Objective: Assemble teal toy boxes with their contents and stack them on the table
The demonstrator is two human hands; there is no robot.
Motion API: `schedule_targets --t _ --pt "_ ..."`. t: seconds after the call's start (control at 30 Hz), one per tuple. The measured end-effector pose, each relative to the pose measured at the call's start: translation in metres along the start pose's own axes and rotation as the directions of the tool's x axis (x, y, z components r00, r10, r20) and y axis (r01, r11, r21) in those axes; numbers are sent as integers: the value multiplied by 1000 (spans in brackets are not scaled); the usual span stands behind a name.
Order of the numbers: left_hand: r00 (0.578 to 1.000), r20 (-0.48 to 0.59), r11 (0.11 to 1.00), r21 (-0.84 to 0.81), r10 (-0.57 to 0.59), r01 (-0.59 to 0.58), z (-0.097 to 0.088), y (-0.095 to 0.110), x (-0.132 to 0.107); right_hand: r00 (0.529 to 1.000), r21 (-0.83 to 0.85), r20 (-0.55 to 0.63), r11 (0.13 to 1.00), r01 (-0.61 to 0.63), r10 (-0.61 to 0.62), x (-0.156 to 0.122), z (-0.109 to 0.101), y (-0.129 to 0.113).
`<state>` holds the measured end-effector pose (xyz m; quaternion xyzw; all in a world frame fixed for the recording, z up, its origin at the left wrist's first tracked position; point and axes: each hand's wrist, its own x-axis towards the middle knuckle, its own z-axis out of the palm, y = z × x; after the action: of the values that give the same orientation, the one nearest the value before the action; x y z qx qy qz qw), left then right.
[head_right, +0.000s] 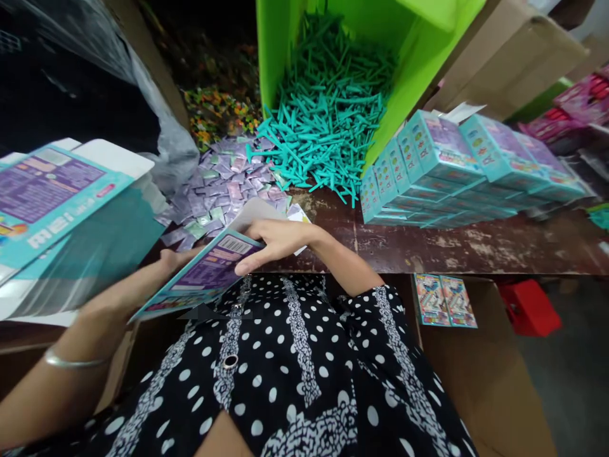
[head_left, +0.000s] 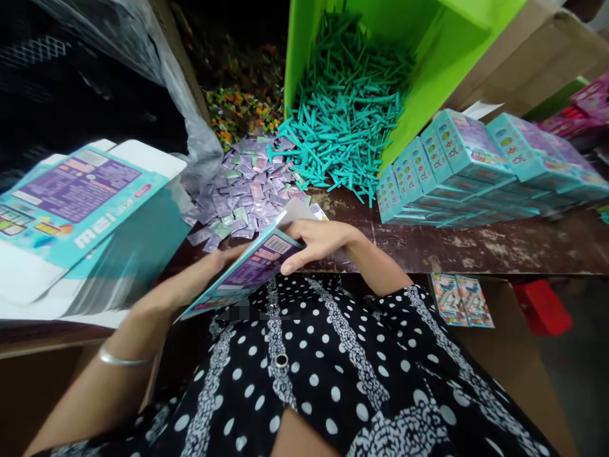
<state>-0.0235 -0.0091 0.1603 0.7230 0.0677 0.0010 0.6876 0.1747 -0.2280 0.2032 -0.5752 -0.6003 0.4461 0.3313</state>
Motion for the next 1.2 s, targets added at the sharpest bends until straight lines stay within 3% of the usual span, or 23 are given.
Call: schedule_targets --t 0.1,0.17,0.23,0.27,0.33,0.37,0.4,0.43,0.5,0.53,0.57,0.63,0.7,0.77,0.87,1.03,1.1,1.2 --pt "967 217 989 -19 -137 144 -8 0 0 999 -14 8 999 -38 38 3 7 5" --pt "967 137 969 -95 -216 230 -10 -1 0 1000 23 1 1000 -18 18 5 11 2" --pt "970 -62 957 -188 -235 220 -11 -5 3 976 44 -217 999 22 -11 5 13 -2" --pt "958 -197 963 -213 -209 166 -10 -9 6 914 32 -405 999 38 -22 5 13 -2" --pt "877 -471 978 -206 -95 -5 -8 -18 14 664 -35 -745 999 41 -54 5 10 3" --pt "817 -575 977 -194 -39 -90 -5 -23 18 547 -71 -834 997 35 -79 5 8 8" --pt "759 -651 969 -188 0 -162 -2 -28 24 481 -100 -870 994 33 -104 6 7 15" --pt "718 -696 958 -192 22 -215 3 -32 29 470 -116 -875 993 38 -120 8 8 22" --pt "702 -711 940 -212 40 -268 14 -39 37 521 -88 -847 994 64 -109 13 13 36" --pt "734 -676 937 -213 64 -277 20 -42 40 556 -49 -828 996 69 -79 16 19 41" --pt "777 -619 938 -192 113 -290 24 -44 44 549 19 -835 997 72 -24 19 25 45" --pt "849 -482 932 -157 216 -326 26 -48 52 487 105 -870 994 41 72 21 33 55" --pt "875 -406 941 -94 262 -325 19 -52 61 434 127 -894 992 1 114 24 33 70" --pt "886 -418 964 -75 202 -255 9 -57 70 446 166 -880 986 -27 160 31 27 88" --pt "855 -499 977 -69 140 -200 2 -67 79 473 210 -855 976 -59 212 45 21 111" --pt "818 -570 981 -105 76 -164 8 -85 89 460 188 -861 976 -112 218 61 26 132" --pt "783 -618 977 -116 71 -180 12 -90 89 428 155 -885 983 -100 183 64 30 134" --pt "735 -674 968 -128 75 -217 14 -91 82 316 173 -933 985 -19 170 65 36 132"
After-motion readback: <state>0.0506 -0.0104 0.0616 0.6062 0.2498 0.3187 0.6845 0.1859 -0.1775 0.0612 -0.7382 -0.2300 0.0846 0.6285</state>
